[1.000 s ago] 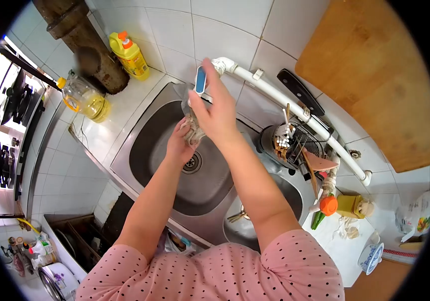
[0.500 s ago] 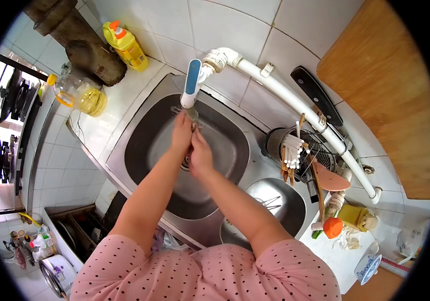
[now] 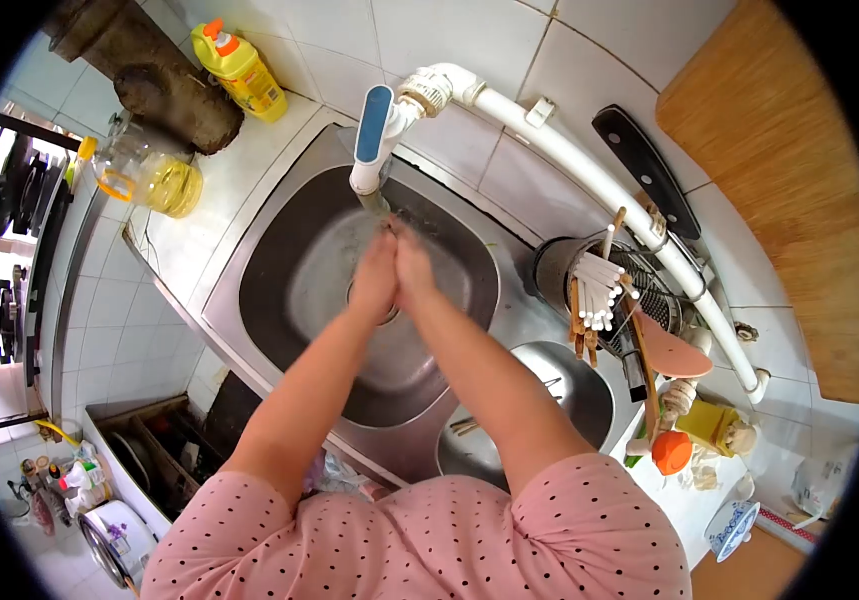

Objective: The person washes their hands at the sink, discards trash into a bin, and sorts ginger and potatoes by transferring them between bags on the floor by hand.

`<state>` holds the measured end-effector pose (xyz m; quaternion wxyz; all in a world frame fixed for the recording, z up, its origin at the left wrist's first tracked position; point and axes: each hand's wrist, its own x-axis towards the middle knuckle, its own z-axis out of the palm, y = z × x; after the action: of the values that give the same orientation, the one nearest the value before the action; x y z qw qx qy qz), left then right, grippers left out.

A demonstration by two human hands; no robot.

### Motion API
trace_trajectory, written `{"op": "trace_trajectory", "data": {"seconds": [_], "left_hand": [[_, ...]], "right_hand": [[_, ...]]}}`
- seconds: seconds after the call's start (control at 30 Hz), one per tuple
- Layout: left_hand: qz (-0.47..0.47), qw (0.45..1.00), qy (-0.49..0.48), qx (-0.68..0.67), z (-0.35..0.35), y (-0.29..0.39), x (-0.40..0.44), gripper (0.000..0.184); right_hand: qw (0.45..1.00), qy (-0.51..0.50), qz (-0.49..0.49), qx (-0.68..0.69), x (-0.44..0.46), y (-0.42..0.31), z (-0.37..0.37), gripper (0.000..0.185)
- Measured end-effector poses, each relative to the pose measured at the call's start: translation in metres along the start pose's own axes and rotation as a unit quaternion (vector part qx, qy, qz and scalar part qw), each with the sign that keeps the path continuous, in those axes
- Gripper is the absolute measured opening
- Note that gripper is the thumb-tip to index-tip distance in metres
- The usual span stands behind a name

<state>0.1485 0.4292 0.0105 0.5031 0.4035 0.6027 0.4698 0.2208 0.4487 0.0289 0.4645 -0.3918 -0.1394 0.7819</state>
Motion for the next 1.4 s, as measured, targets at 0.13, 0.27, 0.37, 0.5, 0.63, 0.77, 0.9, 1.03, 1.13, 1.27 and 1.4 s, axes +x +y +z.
{"op": "trace_trajectory", "data": {"seconds": [0.13,0.27,0.37,0.5,0.63,0.77,0.9,1.03,1.13,1.27,1.4], "left_hand": [[-0.058,0.997,-0.001,-0.052,-0.004,0.048,-0.011,0.047],[0.000,1.000,-0.025,0.009,0.008,-0.006,-0.017,0.052],[-0.132,0.982,0.027,-0.131,-0.011,0.041,-0.008,0.054],[-0.132,0.964,0.011,-0.230,-0.004,0.027,-0.012,0.052],[-0.075,0.997,0.028,0.000,-0.004,0.015,-0.021,0.043],[-0.034,0.992,0.066,0.106,-0.008,0.025,-0.031,0.033],[-0.036,0.992,0.044,0.114,-0.018,0.025,-0.029,0.020],[-0.136,0.977,0.060,-0.155,-0.037,0.014,-0.018,0.012],[-0.137,0.912,0.089,-0.376,-0.057,0.013,-0.012,0.006],[-0.086,0.955,0.087,-0.269,-0.036,0.034,-0.015,0.011],[0.068,0.980,0.042,0.184,-0.004,0.039,-0.009,0.022]], "right_hand": [[0.998,-0.044,-0.031,0.040,-0.023,0.009,0.014,0.036],[0.999,0.045,-0.017,0.008,0.002,-0.002,-0.005,0.037],[0.998,-0.018,0.004,0.058,-0.010,0.022,-0.004,0.033],[0.991,-0.026,-0.054,0.116,-0.001,0.010,-0.005,0.026],[0.982,-0.084,-0.058,0.158,0.030,0.002,-0.022,0.028],[0.997,0.043,-0.057,0.023,0.029,-0.009,-0.002,0.032],[0.998,0.024,-0.011,0.051,0.040,-0.004,-0.002,0.031],[0.989,-0.012,0.092,0.118,0.027,-0.019,0.006,0.032],[0.993,-0.030,0.028,0.112,0.024,-0.030,-0.008,0.029],[0.992,0.074,0.030,0.100,0.034,-0.018,-0.022,0.032],[0.987,0.141,0.049,0.051,0.045,0.012,-0.023,0.031]]}}
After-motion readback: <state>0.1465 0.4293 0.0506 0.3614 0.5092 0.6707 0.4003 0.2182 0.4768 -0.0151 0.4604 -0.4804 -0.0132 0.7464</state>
